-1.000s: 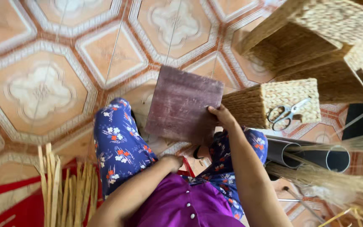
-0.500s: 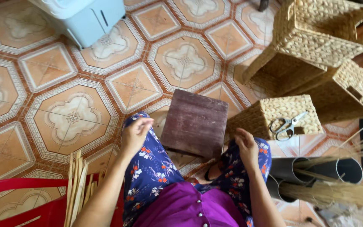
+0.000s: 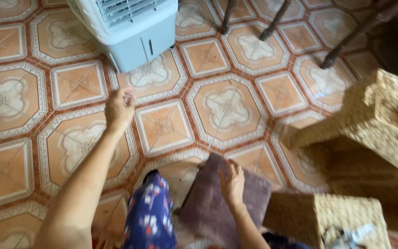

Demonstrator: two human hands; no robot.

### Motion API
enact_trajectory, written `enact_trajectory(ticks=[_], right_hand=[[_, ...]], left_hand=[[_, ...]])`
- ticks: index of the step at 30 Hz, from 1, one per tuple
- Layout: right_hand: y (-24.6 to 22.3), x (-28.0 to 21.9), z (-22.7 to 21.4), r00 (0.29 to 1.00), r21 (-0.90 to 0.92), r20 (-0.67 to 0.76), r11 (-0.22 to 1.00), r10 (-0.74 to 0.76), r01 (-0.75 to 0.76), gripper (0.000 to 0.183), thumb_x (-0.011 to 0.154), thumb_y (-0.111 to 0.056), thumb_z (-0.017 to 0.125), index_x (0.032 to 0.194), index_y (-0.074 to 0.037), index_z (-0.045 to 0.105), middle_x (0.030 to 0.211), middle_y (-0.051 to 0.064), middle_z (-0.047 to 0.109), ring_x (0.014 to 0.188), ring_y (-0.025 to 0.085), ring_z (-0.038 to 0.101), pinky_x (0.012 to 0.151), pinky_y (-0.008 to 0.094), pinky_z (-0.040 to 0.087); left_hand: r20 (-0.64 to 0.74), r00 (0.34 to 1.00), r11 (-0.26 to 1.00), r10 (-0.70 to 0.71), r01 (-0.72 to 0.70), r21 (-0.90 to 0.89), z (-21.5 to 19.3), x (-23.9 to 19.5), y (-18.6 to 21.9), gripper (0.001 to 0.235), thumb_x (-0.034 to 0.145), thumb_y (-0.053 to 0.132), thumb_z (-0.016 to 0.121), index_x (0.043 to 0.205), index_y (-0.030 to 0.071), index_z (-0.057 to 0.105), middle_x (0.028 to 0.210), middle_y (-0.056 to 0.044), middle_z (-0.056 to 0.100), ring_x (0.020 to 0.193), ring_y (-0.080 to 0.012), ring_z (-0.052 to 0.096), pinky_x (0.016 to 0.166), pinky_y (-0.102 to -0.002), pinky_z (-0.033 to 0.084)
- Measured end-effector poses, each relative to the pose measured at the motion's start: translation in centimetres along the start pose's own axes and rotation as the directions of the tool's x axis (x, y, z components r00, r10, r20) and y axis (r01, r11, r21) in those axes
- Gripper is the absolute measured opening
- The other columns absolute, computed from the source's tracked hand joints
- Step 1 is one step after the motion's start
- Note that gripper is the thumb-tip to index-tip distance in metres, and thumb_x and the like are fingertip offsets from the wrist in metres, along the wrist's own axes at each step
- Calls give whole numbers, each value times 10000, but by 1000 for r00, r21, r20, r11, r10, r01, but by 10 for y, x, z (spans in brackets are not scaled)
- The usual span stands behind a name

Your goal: The person wipes the exterior and interior of a woven basket with a cloth, then uses scissors to trim loose strands. The person also moves a red stool and handles a metal frame with reed strips.

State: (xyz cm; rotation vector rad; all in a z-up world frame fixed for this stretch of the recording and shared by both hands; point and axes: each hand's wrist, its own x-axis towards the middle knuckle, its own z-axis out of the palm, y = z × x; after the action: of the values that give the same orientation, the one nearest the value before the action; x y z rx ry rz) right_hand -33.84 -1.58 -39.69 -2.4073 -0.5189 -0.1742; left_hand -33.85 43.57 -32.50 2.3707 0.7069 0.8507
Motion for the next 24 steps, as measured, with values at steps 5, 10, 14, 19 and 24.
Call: enact_trajectory(ticks=[5,10,14,19,24], right_hand=[[9,43,60,993,-263,115,964,-7,38,543,833,-448,705,1293,-169,635,1191,116,654,1131,344,595,1021,498,390],[35,40,76,905,-483,266,858,333,-175,367,914,-516,625,1156,-247,687,1099,-5,702,1112,212,626,1024,429,419],[49,35,84,952,-476,176,868,249,-139,398,832,-512,656,1116,-241,715,1021,-1,712,1001,217,656,955,413,457],[73,31,94,963,-525,236,851,127,16,400,780,-517,686,988,-183,755,944,55,729,837,252,682,818,420,531],[68,37,94,992,-400,116,916,44,6,257,759,-469,677,854,-245,761,846,-2,737,784,231,677,768,409,536]], left_hand=[[-164,983,996,-77,84,36,50,161,-71,263,1045,168,714,1278,104,607,1225,-117,644,1001,-253,697,862,-416,561],[-333,929,978,-160,195,75,74,278,-128,384,1046,123,701,1373,51,514,1386,-144,556,1230,-289,624,983,-409,554],[-474,873,983,-113,167,73,80,358,-166,522,896,89,783,1317,-7,490,1319,-186,581,1164,-359,625,947,-487,541],[-401,893,978,-205,171,-119,92,427,-227,298,971,164,795,1217,90,644,1167,-31,732,1046,-179,722,871,-316,584],[-326,943,983,-72,11,-184,104,444,-283,151,1005,149,781,1111,45,753,1064,-45,815,958,-147,776,791,-302,588]])
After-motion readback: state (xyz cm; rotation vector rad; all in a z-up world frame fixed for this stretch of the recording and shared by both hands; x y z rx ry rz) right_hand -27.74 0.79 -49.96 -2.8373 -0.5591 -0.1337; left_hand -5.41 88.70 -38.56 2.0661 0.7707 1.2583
